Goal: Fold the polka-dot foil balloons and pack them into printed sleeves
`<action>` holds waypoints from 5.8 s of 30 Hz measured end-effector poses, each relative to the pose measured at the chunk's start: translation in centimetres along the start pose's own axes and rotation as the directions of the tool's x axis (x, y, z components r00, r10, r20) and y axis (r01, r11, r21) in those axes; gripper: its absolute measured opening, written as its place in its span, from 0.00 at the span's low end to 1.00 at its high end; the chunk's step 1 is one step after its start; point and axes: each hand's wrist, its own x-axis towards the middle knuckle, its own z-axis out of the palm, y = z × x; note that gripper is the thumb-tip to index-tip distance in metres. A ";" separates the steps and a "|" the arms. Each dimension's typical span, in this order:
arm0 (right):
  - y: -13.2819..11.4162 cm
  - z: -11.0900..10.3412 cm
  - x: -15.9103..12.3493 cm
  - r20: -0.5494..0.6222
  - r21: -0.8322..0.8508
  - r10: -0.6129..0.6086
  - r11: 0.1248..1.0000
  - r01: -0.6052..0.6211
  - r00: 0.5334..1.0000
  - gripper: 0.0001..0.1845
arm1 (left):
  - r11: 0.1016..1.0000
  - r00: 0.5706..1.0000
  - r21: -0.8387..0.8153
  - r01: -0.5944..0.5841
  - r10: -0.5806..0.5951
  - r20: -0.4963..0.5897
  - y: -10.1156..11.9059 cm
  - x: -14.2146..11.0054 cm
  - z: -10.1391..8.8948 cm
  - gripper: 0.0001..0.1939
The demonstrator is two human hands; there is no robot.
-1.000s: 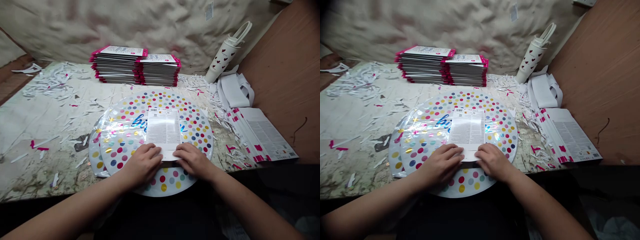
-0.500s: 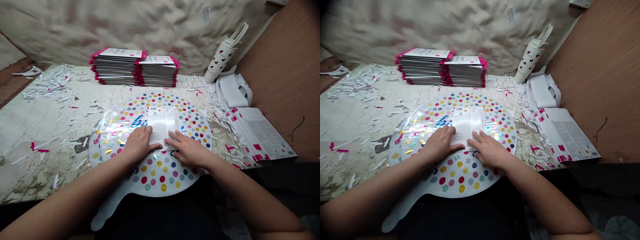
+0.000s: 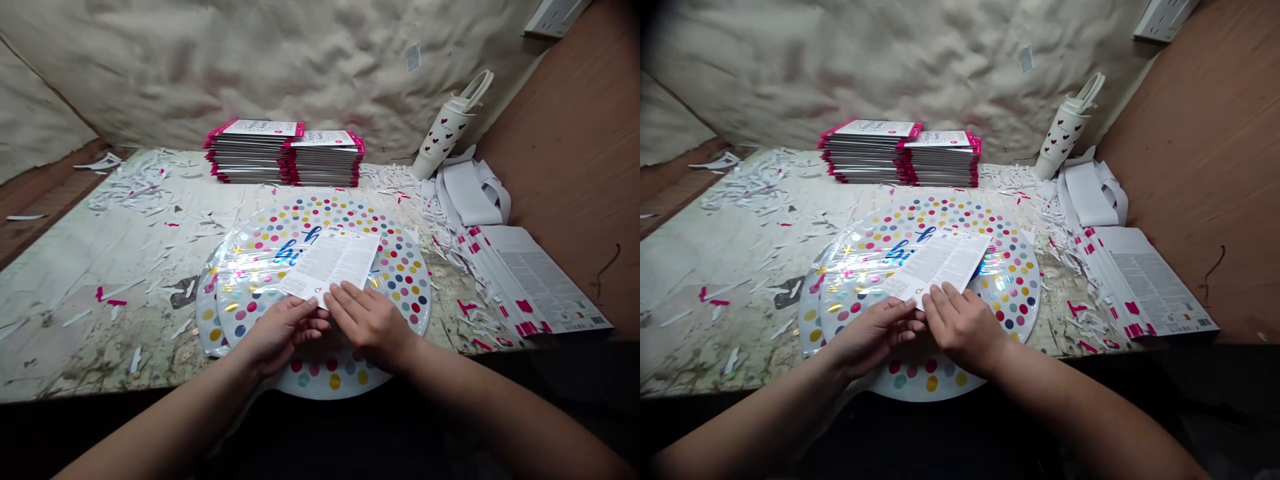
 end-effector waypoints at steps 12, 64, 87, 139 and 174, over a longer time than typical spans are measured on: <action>-1.1 -0.9 -2.3 -0.054 0.521 0.193 0.842 -0.137 0.980 0.13 | 0.973 0.997 -0.225 -0.058 0.043 -0.070 -1.4 -0.6 0.5 0.03; 0.4 -3.0 -6.0 0.519 0.537 0.020 0.771 -0.344 0.855 0.27 | -0.544 0.683 0.660 -0.518 0.202 0.702 8.2 2.2 0.6 0.07; 1.2 -3.7 -1.5 0.736 0.560 0.076 0.488 -0.669 0.672 0.21 | 0.297 0.987 0.944 -0.145 -0.028 0.161 1.3 1.5 0.4 0.21; -4.8 -0.1 -6.0 0.458 0.277 0.407 0.780 -0.561 0.791 0.40 | -0.574 0.807 0.699 -0.425 0.109 0.580 4.2 -3.4 -12.4 0.28; 6.8 6.1 5.1 0.373 0.197 0.541 0.748 -0.634 0.754 0.31 | -0.566 0.817 0.824 0.031 0.489 0.305 3.2 2.8 -8.1 0.34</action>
